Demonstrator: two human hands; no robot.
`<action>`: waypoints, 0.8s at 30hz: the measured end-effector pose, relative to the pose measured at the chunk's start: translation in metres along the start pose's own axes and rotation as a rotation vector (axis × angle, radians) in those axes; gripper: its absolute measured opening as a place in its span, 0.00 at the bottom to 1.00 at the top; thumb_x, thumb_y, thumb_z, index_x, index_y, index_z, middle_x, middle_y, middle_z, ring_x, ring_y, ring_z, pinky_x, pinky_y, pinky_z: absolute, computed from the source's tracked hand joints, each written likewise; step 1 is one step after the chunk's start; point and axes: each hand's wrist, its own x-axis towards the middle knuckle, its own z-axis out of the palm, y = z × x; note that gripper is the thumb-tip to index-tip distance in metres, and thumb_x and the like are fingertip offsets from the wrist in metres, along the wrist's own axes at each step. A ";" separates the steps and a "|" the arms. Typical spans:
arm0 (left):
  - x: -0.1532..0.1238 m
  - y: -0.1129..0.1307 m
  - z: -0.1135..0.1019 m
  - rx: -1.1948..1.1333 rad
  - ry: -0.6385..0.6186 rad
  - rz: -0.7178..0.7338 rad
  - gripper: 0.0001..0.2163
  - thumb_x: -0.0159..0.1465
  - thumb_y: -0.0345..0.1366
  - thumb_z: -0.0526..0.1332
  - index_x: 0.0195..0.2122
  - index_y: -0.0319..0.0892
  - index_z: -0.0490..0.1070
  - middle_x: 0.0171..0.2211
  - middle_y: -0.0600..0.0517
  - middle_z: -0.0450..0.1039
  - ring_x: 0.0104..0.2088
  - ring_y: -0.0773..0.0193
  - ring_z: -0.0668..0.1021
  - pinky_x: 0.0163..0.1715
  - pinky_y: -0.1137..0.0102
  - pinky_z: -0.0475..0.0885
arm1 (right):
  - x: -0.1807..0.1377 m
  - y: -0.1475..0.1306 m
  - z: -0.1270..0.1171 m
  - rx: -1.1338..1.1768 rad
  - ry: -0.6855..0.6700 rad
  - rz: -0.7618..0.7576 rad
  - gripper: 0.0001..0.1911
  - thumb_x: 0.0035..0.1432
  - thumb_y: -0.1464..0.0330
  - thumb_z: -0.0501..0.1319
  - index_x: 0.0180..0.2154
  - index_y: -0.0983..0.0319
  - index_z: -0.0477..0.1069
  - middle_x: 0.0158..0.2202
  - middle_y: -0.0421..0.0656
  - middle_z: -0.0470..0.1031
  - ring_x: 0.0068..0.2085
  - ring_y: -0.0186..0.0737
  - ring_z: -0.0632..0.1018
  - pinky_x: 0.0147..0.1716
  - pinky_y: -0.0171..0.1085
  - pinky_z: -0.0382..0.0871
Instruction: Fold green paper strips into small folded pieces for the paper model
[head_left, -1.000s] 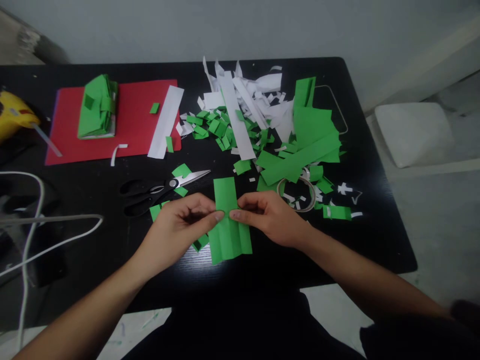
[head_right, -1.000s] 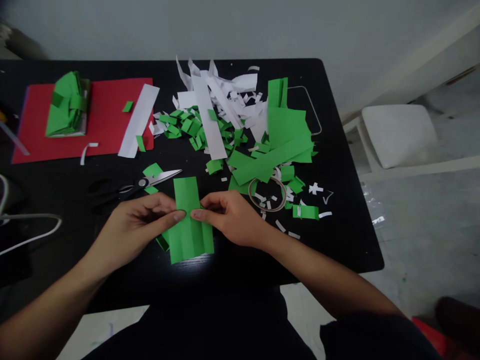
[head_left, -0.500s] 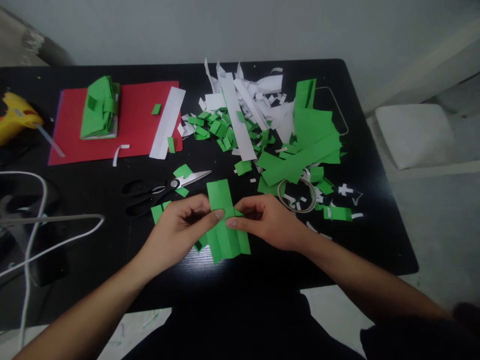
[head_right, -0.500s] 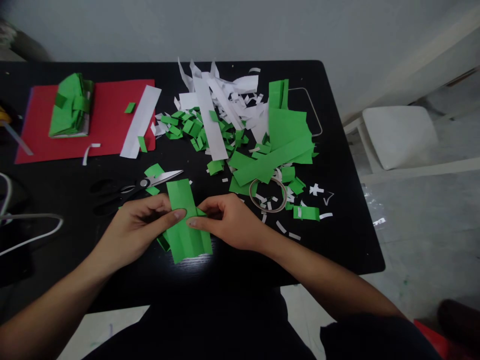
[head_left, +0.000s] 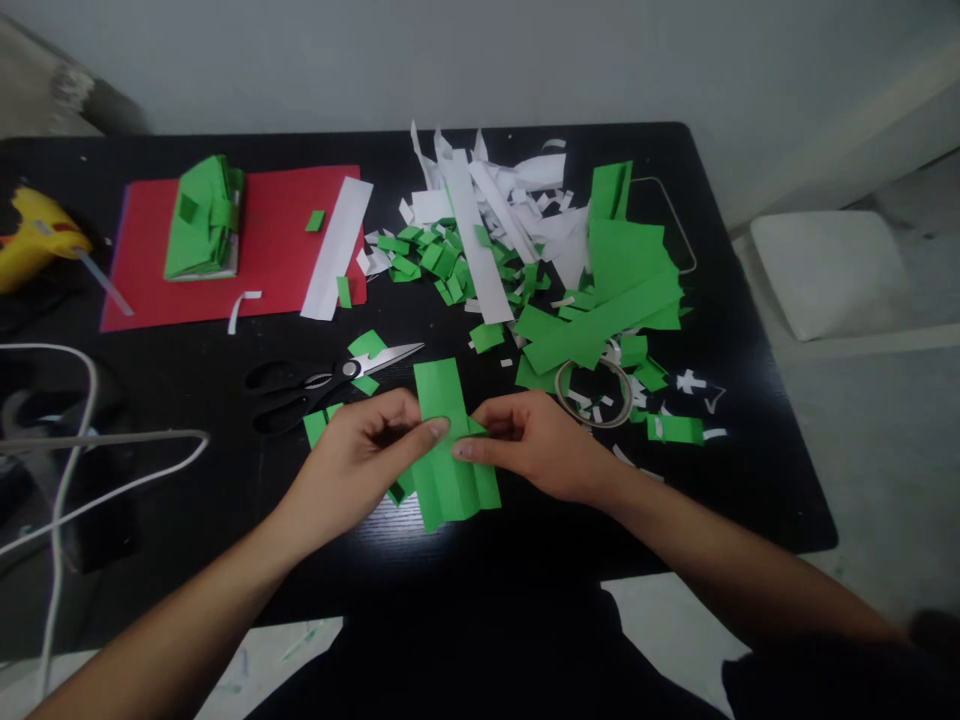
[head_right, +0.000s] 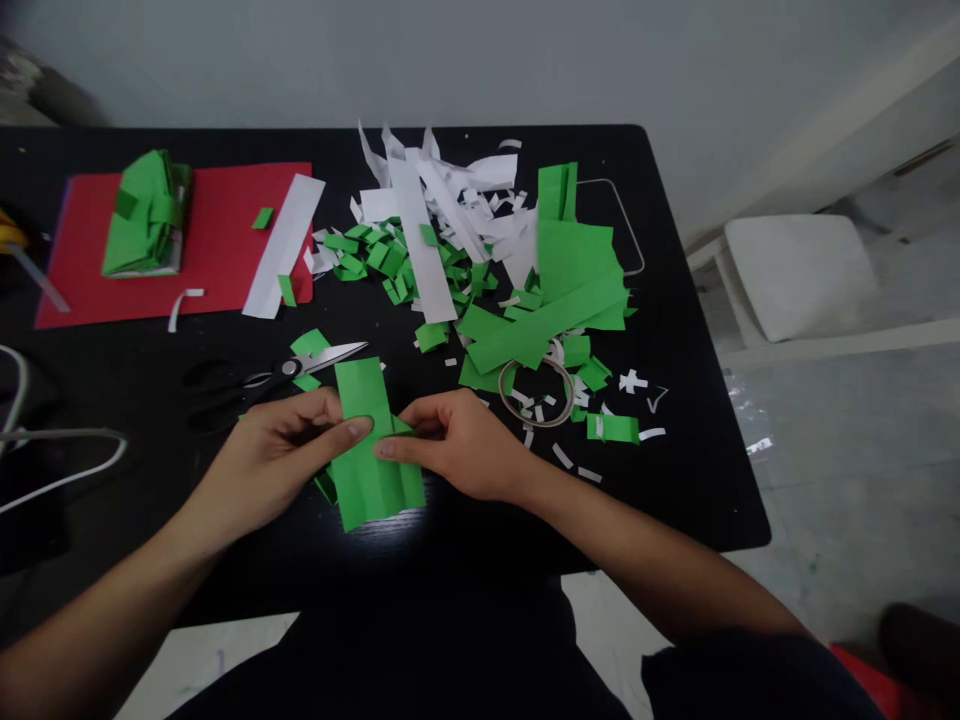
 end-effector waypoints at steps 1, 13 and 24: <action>0.000 0.000 0.000 -0.002 -0.004 -0.006 0.15 0.68 0.43 0.65 0.27 0.40 0.70 0.24 0.56 0.66 0.25 0.70 0.68 0.26 0.74 0.63 | 0.000 0.000 0.000 0.001 0.000 0.003 0.18 0.50 0.58 0.76 0.28 0.64 0.75 0.25 0.35 0.69 0.29 0.32 0.69 0.29 0.33 0.61; 0.002 0.004 -0.001 -0.132 -0.125 -0.042 0.12 0.69 0.42 0.63 0.31 0.40 0.75 0.26 0.55 0.73 0.26 0.70 0.73 0.26 0.76 0.69 | 0.000 0.000 0.002 0.090 -0.069 0.027 0.17 0.49 0.61 0.77 0.27 0.64 0.73 0.25 0.35 0.69 0.28 0.31 0.69 0.29 0.33 0.62; 0.002 0.002 -0.003 -0.076 -0.167 -0.027 0.16 0.70 0.45 0.61 0.29 0.40 0.72 0.23 0.56 0.67 0.24 0.70 0.69 0.24 0.75 0.65 | 0.000 -0.001 0.001 0.066 -0.020 0.030 0.18 0.53 0.56 0.74 0.28 0.63 0.75 0.23 0.35 0.66 0.26 0.31 0.65 0.26 0.34 0.55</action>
